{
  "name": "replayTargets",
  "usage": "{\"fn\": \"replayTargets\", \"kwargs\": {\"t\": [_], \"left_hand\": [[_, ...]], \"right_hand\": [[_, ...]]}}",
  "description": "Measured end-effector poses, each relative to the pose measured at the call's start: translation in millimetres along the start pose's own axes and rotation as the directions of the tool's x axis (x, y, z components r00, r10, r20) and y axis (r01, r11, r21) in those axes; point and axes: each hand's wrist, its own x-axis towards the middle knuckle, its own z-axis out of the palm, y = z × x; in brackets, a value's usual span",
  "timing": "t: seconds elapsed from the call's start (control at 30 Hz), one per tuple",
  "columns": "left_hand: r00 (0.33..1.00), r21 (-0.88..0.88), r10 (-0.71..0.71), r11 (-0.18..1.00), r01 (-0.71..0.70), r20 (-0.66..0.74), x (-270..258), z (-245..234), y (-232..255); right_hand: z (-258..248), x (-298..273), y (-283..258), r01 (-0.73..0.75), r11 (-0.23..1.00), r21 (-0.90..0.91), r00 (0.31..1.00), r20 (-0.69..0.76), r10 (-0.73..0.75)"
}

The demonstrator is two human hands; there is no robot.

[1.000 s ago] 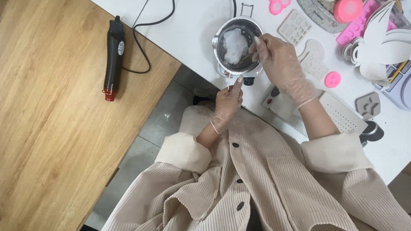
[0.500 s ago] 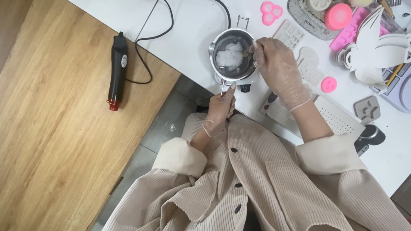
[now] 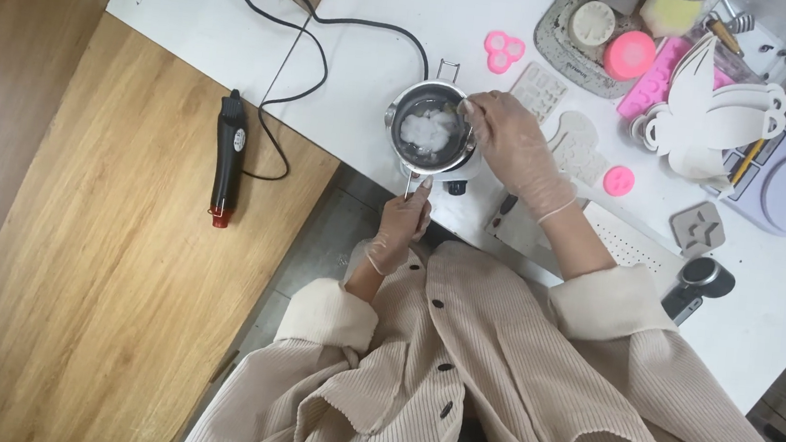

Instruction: Stirring solid wax in a melting pot on a heating station to liquefy it for candle making.

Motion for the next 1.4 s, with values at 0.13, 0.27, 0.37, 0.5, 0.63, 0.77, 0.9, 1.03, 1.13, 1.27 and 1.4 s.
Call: {"fn": "replayTargets", "kwargs": {"t": [0.13, 0.27, 0.37, 0.5, 0.63, 0.77, 0.9, 1.03, 1.13, 1.27, 1.4], "left_hand": [[1.0, 0.003, -0.017, 1.0, 0.017, -0.003, -14, 0, 18], [1.0, -0.004, 0.012, 1.0, -0.012, 0.005, -4, -3, 11], [1.0, 0.01, -0.002, 1.0, 0.002, -0.027, -2, -4, 12], [0.998, 0.143, 0.062, 0.988, -0.06, -0.01, 5, -9, 0], [0.987, 0.29, 0.129, 0.945, -0.151, 0.093, 2, -7, -3], [1.0, 0.37, 0.019, 0.929, -0.026, 0.023, -9, 7, 2], [0.989, 0.315, 0.139, 0.938, -0.146, 0.046, -4, 6, -12], [0.982, 0.339, 0.189, 0.923, -0.181, 0.008, -7, 5, -11], [0.964, 0.363, 0.266, 0.896, -0.257, 0.026, -10, 1, -10], [0.943, 0.469, 0.333, 0.832, -0.295, 0.001, -23, 0, 7], [0.917, 0.688, 0.393, 0.684, -0.24, -0.07, -44, 0, 28]], "right_hand": [[4, -2, 11, -0.024, 1.0, 0.0, 0.999, 0.021, 0.024], [-2, -12, 10, 0.051, 0.997, 0.055, 0.996, -0.078, -0.047], [-7, -17, 8, -0.1, 0.978, 0.181, 0.985, -0.12, 0.123], [-4, -27, 14, -0.186, 0.933, 0.309, 0.964, -0.127, 0.234], [1, -37, 19, -0.218, 0.895, 0.388, 0.945, -0.146, 0.293], [0, -43, 16, -0.219, 0.872, 0.437, 0.944, -0.13, 0.303], [0, -48, 13, -0.252, 0.86, 0.443, 0.938, -0.108, 0.33], [7, -52, 17, -0.278, 0.856, 0.436, 0.926, -0.114, 0.359], [13, -56, 16, -0.256, 0.859, 0.443, 0.933, -0.119, 0.339], [10, -56, 1, -0.379, 0.82, 0.429, 0.904, -0.017, 0.427], [11, -57, -4, -0.412, 0.79, 0.454, 0.882, -0.018, 0.471]]}}
